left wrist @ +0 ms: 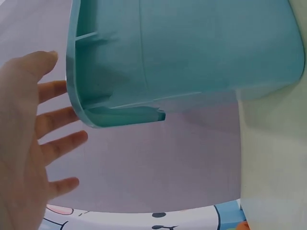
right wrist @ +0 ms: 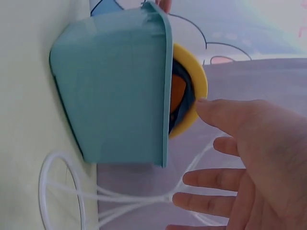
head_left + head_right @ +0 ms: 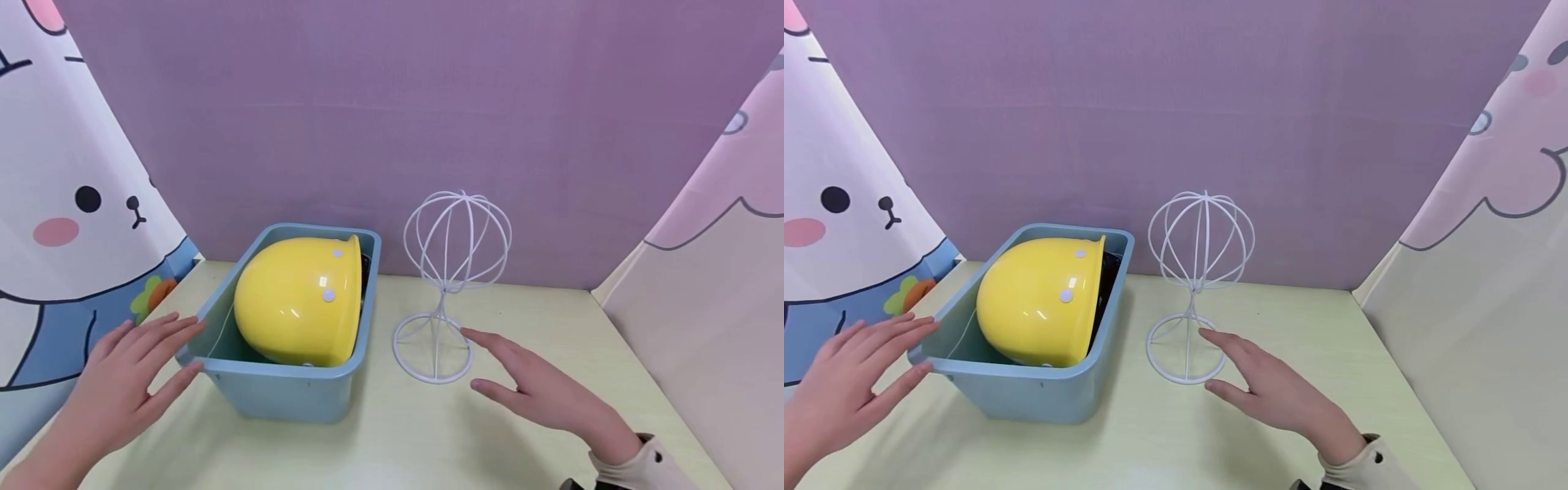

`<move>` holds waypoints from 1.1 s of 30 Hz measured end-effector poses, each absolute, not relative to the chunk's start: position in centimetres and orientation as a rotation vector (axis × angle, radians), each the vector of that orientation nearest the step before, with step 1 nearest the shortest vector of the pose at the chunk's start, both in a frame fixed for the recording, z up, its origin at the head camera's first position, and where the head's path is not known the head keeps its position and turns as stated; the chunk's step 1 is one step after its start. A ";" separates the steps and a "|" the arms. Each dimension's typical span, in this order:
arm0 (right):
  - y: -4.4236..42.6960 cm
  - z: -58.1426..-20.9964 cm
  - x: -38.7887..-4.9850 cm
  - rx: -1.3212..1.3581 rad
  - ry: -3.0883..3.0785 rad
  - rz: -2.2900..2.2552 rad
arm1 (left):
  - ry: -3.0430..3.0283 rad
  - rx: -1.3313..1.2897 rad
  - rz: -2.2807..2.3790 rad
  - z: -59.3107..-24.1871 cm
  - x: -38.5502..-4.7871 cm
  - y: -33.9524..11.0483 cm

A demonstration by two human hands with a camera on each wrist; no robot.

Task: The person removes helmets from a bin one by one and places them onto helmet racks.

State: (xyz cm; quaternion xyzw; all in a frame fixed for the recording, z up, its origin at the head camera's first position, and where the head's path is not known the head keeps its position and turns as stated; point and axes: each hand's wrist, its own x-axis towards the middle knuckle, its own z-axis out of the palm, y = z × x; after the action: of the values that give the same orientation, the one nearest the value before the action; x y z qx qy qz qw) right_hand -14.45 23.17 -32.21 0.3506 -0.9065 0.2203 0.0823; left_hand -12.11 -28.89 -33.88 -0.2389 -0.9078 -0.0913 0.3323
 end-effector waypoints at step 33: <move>10.1 -31.6 -20.6 1.295 -2.026 2.273 | -2.135 -0.836 -0.222 -35.0 -12.1 -28.0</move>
State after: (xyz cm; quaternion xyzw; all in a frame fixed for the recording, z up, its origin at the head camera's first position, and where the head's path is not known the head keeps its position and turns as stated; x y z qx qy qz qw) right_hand -20.60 10.06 -31.62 0.3899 -0.6103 0.6845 -0.0835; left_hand -12.09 -28.00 -35.03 -0.3316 -0.8465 -0.0882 0.4070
